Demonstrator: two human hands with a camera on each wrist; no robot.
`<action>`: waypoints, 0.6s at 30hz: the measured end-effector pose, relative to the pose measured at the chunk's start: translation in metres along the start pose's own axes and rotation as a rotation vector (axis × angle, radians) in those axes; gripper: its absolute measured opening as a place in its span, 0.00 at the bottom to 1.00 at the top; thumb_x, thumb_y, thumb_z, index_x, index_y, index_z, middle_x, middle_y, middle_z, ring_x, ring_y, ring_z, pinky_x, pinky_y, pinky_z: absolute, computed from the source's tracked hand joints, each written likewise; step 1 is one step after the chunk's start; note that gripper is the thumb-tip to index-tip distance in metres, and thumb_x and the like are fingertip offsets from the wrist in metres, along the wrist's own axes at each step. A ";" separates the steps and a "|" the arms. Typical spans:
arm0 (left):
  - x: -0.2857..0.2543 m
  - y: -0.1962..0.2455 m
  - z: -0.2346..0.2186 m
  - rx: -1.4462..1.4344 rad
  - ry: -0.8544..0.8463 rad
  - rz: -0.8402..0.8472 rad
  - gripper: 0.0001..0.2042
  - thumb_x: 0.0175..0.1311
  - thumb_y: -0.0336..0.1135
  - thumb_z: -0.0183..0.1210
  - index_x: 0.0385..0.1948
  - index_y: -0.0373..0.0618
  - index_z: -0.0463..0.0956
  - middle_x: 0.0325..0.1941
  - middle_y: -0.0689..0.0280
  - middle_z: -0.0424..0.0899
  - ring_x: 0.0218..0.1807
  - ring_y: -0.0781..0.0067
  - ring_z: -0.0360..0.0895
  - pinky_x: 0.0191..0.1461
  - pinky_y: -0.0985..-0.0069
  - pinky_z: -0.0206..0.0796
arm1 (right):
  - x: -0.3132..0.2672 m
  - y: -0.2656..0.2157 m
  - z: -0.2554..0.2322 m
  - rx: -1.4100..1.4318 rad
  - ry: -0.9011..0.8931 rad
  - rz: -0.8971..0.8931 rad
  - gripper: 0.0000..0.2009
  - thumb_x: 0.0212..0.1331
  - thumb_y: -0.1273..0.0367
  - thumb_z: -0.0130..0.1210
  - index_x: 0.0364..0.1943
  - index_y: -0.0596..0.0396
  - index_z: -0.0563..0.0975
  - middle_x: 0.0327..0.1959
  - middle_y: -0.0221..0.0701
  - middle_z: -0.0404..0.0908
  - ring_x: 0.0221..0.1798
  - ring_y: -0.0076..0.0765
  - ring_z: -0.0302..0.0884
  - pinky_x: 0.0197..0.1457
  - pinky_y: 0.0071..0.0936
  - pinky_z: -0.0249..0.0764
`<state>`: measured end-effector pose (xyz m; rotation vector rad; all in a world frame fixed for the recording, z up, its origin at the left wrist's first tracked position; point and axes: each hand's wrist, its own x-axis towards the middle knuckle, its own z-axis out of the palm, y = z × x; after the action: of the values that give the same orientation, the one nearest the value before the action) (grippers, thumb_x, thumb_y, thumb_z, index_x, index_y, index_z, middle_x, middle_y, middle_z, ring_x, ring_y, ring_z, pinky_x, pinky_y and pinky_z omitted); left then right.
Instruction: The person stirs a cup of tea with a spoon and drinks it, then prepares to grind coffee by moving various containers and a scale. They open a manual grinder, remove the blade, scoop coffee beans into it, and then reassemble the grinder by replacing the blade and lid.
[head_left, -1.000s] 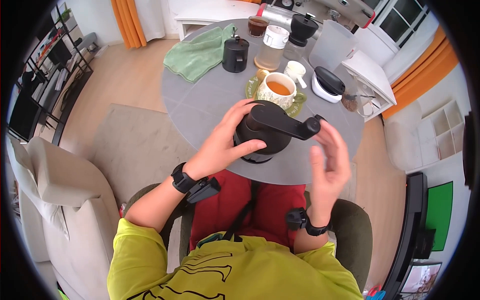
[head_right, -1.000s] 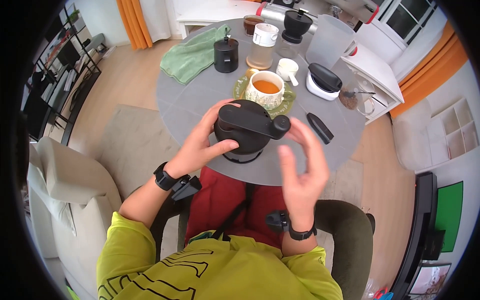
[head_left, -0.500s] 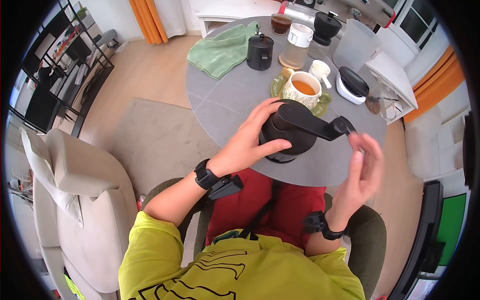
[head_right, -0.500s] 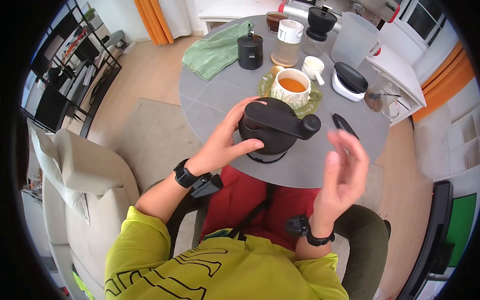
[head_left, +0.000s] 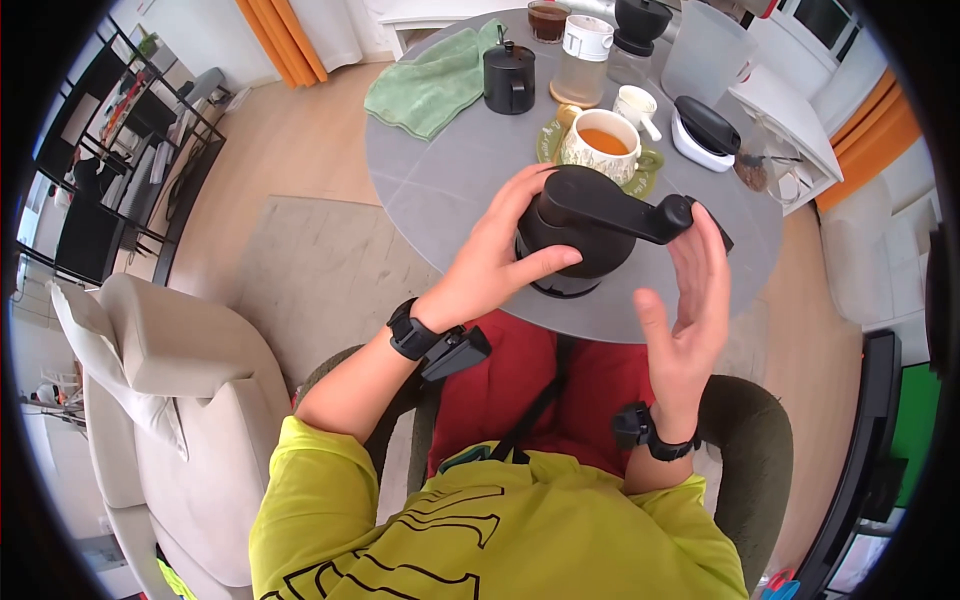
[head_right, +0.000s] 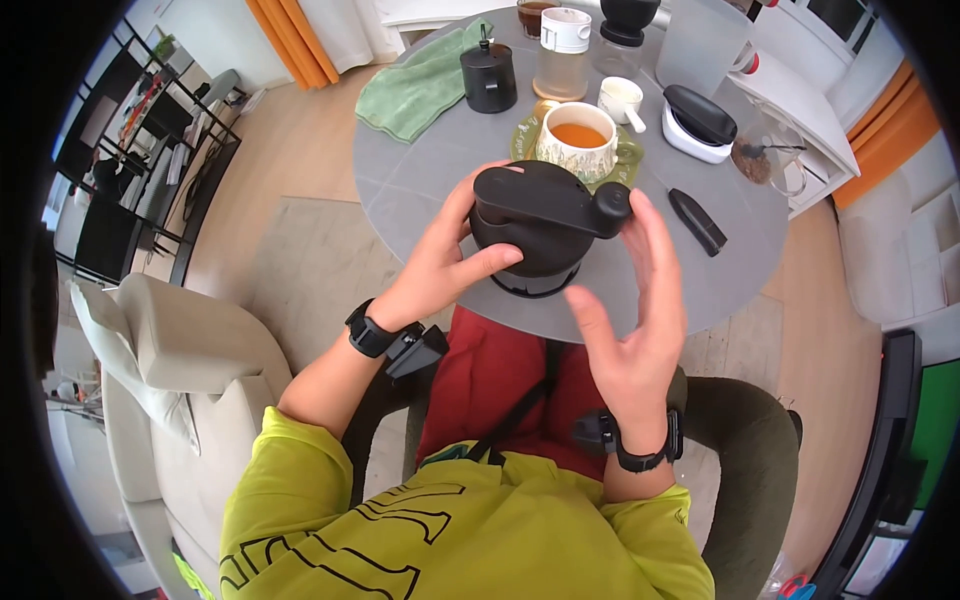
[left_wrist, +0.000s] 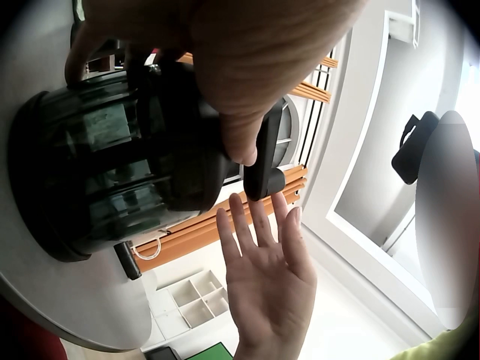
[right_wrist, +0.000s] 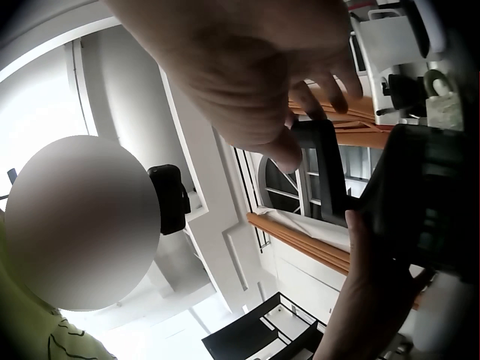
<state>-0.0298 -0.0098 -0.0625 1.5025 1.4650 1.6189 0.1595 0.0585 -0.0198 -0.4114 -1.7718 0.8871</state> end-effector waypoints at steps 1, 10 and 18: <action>0.000 0.000 0.000 0.007 0.003 -0.004 0.34 0.55 0.38 0.69 0.63 0.41 0.62 0.69 0.52 0.60 0.71 0.54 0.58 0.72 0.64 0.53 | -0.002 0.001 0.000 0.031 0.025 0.010 0.20 0.61 0.78 0.52 0.59 0.65 0.68 0.57 0.43 0.74 0.59 0.39 0.74 0.67 0.37 0.64; -0.002 0.002 0.000 -0.060 -0.011 -0.066 0.34 0.57 0.34 0.67 0.65 0.40 0.60 0.67 0.57 0.62 0.68 0.62 0.61 0.70 0.66 0.56 | -0.009 0.045 -0.009 0.202 -0.027 0.315 0.22 0.65 0.73 0.53 0.62 0.61 0.66 0.58 0.40 0.73 0.62 0.36 0.71 0.66 0.32 0.65; -0.002 0.000 0.001 -0.013 -0.118 -0.016 0.52 0.45 0.32 0.75 0.70 0.44 0.45 0.69 0.56 0.58 0.72 0.63 0.57 0.72 0.64 0.54 | -0.041 0.091 0.009 0.246 -0.190 0.376 0.28 0.67 0.68 0.53 0.68 0.63 0.60 0.65 0.47 0.67 0.67 0.45 0.67 0.69 0.37 0.63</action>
<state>-0.0280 -0.0107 -0.0633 1.5479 1.3966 1.5008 0.1543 0.0890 -0.1149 -0.5216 -1.7552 1.4339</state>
